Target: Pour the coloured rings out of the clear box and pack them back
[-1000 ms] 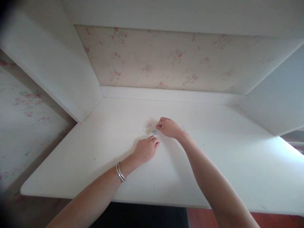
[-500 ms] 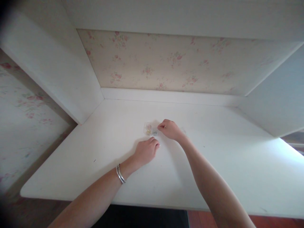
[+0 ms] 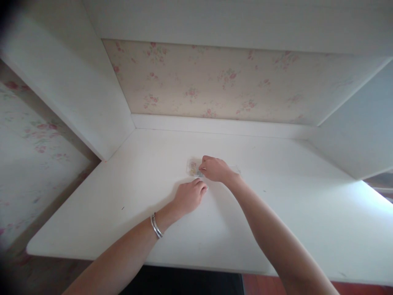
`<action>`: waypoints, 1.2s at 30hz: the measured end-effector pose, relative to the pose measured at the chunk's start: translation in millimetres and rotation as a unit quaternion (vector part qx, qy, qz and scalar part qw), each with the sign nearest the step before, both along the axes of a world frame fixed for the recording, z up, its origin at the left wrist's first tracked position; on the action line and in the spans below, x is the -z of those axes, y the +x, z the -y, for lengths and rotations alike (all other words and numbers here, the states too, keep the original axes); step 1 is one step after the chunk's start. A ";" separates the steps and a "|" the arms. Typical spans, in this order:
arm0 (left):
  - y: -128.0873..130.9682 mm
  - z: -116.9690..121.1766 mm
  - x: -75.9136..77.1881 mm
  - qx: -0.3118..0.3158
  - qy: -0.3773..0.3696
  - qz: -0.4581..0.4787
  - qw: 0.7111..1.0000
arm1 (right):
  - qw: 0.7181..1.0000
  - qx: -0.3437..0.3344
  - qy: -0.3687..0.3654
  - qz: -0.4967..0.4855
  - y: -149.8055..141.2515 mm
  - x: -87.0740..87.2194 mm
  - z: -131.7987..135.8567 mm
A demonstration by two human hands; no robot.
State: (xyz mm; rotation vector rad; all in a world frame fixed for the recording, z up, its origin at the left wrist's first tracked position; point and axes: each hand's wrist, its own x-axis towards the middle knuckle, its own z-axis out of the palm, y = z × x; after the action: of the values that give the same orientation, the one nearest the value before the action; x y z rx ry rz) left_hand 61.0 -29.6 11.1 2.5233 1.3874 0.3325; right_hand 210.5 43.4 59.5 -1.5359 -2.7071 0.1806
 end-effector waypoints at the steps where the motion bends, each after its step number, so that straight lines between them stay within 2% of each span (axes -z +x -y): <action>1: -0.2 -0.1 0.3 0.001 0.001 0.001 1.000 | 1.000 -0.002 -0.005 0.020 -1.9 -1.6 -0.5; 5: -0.7 -0.6 1.7 0.004 0.009 0.009 1.000 | 0.996 -0.005 -0.041 0.076 -9.2 -8.3 -4.4; 11: -0.1 -0.3 2.3 0.008 0.014 0.016 1.000 | 0.994 0.000 -0.081 0.076 -9.7 -9.9 -12.6; 17: 0.6 -0.4 2.7 0.013 0.022 0.019 0.999 | 0.997 -0.045 -0.051 0.039 -3.0 -3.9 -16.8; 27: 0.2 0.0 2.8 0.013 0.023 0.017 1.000 | 0.999 -0.038 -0.009 -0.038 8.2 3.3 -21.4; 33: 0.1 0.6 1.8 0.005 0.022 0.016 1.000 | 0.982 0.031 0.069 -0.171 11.4 12.8 -23.7; 36: -0.3 0.7 1.0 -0.004 0.021 0.028 0.999 | 0.984 0.049 0.070 -0.158 10.1 20.5 -27.0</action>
State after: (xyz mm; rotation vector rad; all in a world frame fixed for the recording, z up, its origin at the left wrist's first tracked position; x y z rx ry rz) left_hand 60.8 -30.2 10.1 2.5208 1.3844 0.4353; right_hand 220.7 70.4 39.0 -1.4571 -2.3428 0.2081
